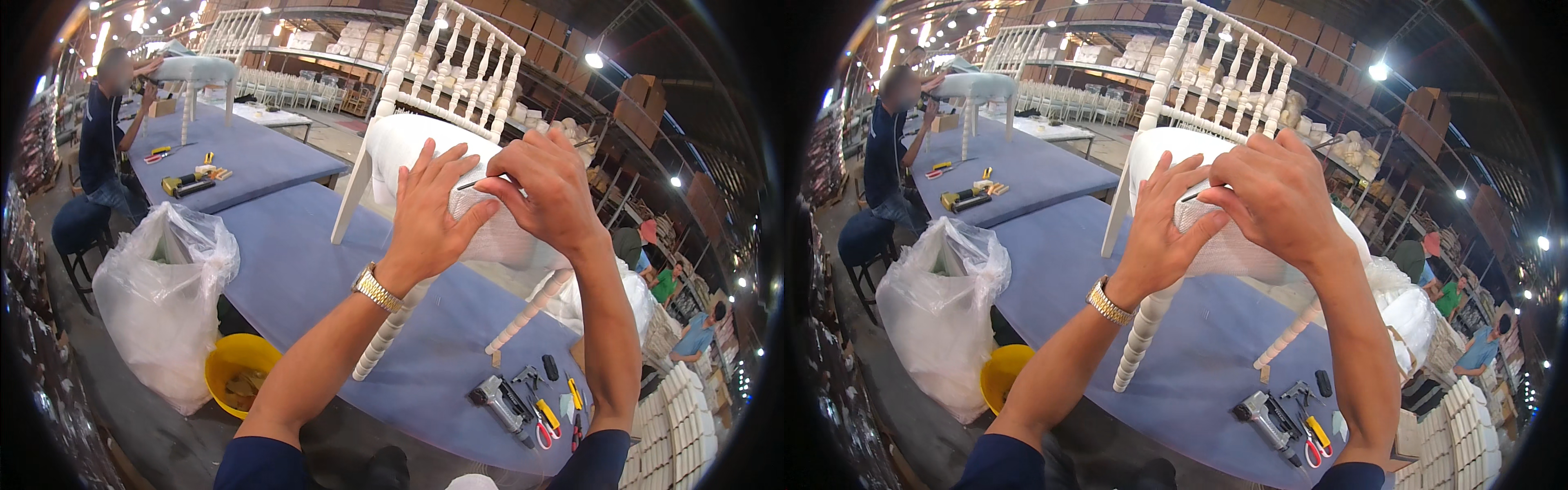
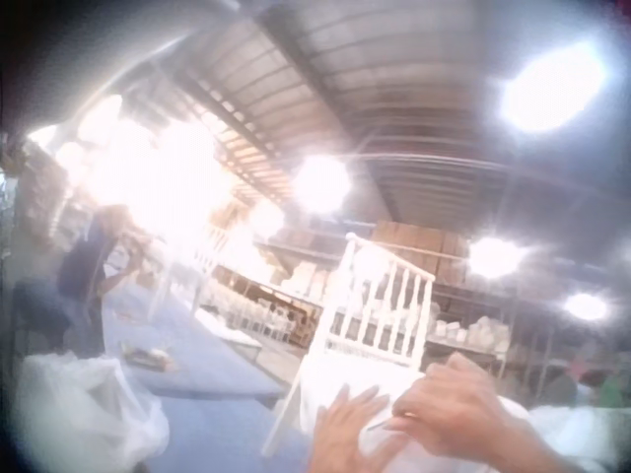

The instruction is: The person upholsters a white wooden chair by wrapping and securing light-colored fabric around the seat frame. They use a staple gun to fasten the fabric, a utility knife to trim excess material, and a small tool to tuck and smooth the edges. The chair is rotated and repositioned multiple times to access different sides.

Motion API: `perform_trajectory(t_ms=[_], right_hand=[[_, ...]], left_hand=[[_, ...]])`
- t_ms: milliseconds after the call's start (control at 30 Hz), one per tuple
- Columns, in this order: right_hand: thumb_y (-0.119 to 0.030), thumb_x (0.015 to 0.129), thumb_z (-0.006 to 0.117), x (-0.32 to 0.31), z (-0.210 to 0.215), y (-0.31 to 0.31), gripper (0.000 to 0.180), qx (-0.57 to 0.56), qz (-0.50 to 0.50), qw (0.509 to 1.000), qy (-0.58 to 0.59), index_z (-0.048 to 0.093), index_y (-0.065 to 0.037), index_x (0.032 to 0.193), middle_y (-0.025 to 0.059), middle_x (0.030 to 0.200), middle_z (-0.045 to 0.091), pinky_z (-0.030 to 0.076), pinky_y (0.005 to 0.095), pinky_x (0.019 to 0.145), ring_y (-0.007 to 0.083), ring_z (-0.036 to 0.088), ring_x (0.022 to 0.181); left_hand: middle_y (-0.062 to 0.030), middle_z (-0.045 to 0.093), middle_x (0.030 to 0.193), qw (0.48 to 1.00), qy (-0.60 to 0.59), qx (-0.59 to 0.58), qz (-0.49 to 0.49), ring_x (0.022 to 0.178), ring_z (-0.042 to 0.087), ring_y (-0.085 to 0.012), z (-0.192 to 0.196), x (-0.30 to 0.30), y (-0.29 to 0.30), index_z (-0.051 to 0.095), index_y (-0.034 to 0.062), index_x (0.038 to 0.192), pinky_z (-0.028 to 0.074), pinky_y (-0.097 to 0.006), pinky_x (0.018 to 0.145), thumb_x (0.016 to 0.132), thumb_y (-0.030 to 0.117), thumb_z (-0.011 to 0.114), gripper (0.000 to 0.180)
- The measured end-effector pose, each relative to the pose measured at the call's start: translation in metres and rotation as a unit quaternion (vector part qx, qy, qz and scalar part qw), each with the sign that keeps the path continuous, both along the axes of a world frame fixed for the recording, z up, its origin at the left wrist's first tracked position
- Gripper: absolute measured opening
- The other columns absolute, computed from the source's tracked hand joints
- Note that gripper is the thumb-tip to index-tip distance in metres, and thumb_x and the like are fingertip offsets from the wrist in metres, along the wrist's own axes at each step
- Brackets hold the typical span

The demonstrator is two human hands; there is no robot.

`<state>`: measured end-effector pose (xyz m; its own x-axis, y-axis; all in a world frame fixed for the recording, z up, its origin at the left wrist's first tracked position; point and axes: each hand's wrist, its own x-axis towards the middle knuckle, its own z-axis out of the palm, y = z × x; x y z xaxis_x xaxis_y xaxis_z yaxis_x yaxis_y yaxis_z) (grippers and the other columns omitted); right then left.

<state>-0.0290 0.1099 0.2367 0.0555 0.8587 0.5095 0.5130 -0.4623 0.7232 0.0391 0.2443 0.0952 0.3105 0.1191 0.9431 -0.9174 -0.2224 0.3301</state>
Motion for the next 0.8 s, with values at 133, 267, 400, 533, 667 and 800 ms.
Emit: perform_trajectory(t_ms=[133,267,400,533,667,800], right_hand=[[-0.025,0.083,0.081,0.004,-0.006,-0.007,0.02,0.039,-0.024,0.998,0.042,0.065,-0.012,0.083,0.0017,0.076,0.064,0.043,0.0377,0.074,0.0233,0.061,0.077],[-0.027,0.085,0.078,-0.021,0.012,0.004,0.021,0.004,-0.117,0.992,0.043,0.065,-0.011,0.084,0.0037,0.078,0.067,0.046,0.0394,0.079,0.0258,0.063,0.082],[-0.027,0.084,0.078,-0.029,0.014,0.005,0.02,-0.027,-0.135,0.991,0.003,0.067,-0.011,0.086,0.0025,0.079,0.07,0.048,0.0382,0.082,0.0232,0.066,0.087],[-0.027,0.083,0.079,-0.021,0.009,0.004,0.02,-0.042,-0.107,0.993,-0.021,0.069,-0.011,0.088,0.001,0.079,0.069,0.047,0.0374,0.079,0.0208,0.066,0.086],[-0.026,0.082,0.079,-0.015,0.002,-0.002,0.018,-0.017,-0.068,0.997,-0.033,0.069,-0.012,0.088,0.0007,0.079,0.068,0.045,0.0359,0.076,0.0205,0.064,0.083],[-0.022,0.082,0.081,-0.008,-0.015,-0.011,0.017,0.057,-0.01,0.998,-0.027,0.069,-0.011,0.086,0.0027,0.079,0.066,0.044,0.0366,0.07,0.023,0.061,0.076]], left_hand=[[-0.0156,0.052,0.154,1.0,-0.011,0.011,-0.007,0.154,0.028,-0.044,0.001,0.001,0.004,0.062,0.0137,0.14,0.019,-0.065,0.12,0.094,0.044,0.074,0.057],[-0.0205,0.052,0.153,1.0,-0.009,0.018,-0.011,0.153,0.029,-0.0456,0.003,-0.005,0.01,0.063,0.0097,0.139,0.025,-0.054,0.123,0.094,0.037,0.076,0.054],[-0.0185,0.049,0.156,0.999,-0.005,0.014,-0.031,0.154,0.027,-0.0452,0.002,0.0,0.009,0.063,0.0154,0.141,0.016,-0.067,0.12,0.095,0.047,0.073,0.057],[-0.0175,0.05,0.155,0.999,-0.023,0.018,-0.034,0.154,0.028,-0.0446,0.002,0.004,0.009,0.063,0.015,0.141,0.017,-0.066,0.12,0.095,0.045,0.073,0.055],[-0.0168,0.051,0.155,0.999,-0.032,0.004,-0.016,0.153,0.029,-0.0444,0.002,-0.001,0.007,0.062,0.0132,0.14,0.019,-0.065,0.12,0.096,0.044,0.072,0.054],[-0.0171,0.05,0.156,0.999,-0.032,-0.003,-0.001,0.152,0.031,-0.045,-0.002,-0.002,0.002,0.062,0.0115,0.139,0.021,-0.062,0.12,0.097,0.042,0.071,0.053]])
